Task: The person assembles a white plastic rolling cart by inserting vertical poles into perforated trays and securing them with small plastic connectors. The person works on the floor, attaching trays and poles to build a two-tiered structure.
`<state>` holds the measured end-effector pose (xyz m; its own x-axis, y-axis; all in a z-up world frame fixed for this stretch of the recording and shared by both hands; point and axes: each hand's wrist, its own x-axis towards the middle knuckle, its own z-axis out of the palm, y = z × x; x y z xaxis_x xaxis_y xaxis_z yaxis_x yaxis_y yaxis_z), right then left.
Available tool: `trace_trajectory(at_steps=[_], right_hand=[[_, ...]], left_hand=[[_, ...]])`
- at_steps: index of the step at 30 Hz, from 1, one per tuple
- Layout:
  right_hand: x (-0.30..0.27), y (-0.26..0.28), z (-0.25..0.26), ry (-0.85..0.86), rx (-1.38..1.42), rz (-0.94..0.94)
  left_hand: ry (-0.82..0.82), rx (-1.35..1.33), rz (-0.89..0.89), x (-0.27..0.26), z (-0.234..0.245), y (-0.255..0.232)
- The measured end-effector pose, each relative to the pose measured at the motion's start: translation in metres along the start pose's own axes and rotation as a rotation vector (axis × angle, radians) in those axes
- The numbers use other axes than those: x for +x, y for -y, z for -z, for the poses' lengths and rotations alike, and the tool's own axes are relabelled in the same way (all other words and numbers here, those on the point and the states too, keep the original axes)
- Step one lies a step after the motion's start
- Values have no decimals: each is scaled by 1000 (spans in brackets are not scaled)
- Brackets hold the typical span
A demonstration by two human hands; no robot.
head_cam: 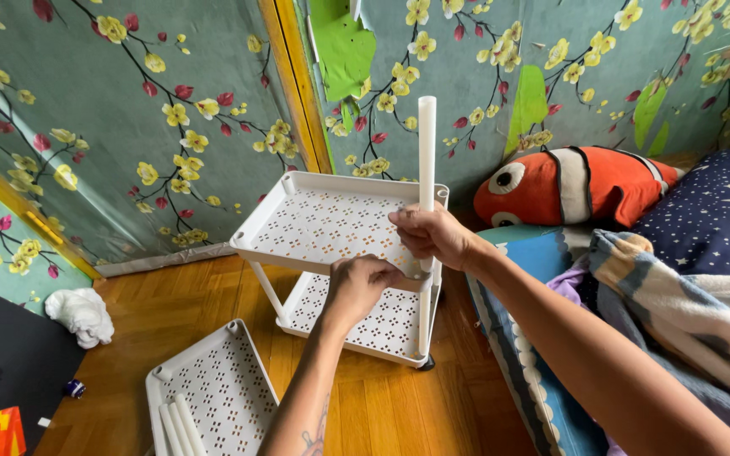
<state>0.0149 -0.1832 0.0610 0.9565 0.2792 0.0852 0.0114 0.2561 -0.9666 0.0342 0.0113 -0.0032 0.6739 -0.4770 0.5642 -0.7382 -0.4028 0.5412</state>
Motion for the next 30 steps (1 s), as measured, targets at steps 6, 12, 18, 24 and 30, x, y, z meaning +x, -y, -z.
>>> trace_trajectory(at_steps=[6,12,18,24,30], right_hand=[[13,-34,-21,-668,-237,263],[9,-39,-29,-676,-268,403],[-7,-2,-10,-194,-173,124],[4,2,-25,-388,-134,294],[10,-19,-51,-826,-335,459]], left_hand=[[-18,38,-12,-3,-1,-4],[-6,32,-51,-3,2,0],[7,24,-12,-3,-1,2],[-17,-4,-79,-2,0,-1],[-27,-7,-76,-4,4,2]])
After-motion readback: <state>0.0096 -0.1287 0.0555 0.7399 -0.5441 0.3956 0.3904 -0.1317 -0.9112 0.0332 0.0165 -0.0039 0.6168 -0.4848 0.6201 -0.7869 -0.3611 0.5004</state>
